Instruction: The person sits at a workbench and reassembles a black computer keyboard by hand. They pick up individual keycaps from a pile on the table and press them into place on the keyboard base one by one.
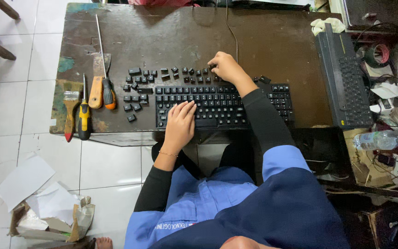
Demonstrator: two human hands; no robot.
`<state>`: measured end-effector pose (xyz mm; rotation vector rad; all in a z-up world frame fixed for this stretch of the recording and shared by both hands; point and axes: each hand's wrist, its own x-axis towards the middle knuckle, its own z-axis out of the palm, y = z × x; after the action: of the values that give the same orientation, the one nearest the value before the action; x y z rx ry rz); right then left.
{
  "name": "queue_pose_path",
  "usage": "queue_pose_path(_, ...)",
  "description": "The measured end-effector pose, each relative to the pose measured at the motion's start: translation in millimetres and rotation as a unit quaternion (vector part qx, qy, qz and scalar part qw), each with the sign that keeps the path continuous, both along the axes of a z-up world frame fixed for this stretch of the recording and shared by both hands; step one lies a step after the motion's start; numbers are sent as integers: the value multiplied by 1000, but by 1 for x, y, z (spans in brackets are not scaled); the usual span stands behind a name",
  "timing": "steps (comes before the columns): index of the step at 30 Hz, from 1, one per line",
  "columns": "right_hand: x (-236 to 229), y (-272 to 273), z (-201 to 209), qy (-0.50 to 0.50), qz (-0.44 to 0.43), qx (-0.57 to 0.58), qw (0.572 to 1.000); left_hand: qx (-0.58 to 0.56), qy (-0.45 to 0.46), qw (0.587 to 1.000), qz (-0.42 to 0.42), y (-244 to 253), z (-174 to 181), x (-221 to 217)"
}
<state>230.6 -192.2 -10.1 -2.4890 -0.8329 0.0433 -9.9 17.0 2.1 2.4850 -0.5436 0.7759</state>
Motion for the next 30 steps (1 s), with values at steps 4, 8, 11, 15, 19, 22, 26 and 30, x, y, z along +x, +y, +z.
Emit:
queue_pose_path(4,8,-3,-20,-36,-3,-21,999,-12,-3,1000,3,5,-1,1)
queue_pose_path(8,0,-6,-15,-60,-15,56,997,-19,-6,1000,6,5,0,1)
queue_pose_path(11,-38,2,16,-101,11,119,988,-54,-7,999,6,5,1,3)
queue_pose_path(15,-121,24,80,-109,70,213,968,-263,64,962,-25,-3,19,7)
queue_pose_path(19,-156,33,77,-122,91,234,960,-383,102,917,-50,-15,21,15)
queue_pose_path(22,-166,38,74,-141,117,237,954,-485,160,858,-61,-20,19,18)
queue_pose_path(26,-171,41,90,-119,137,254,950,-527,186,828,-35,-21,16,26)
queue_pose_path(30,-165,38,101,-131,142,246,950,-520,180,834,-36,-19,18,35)
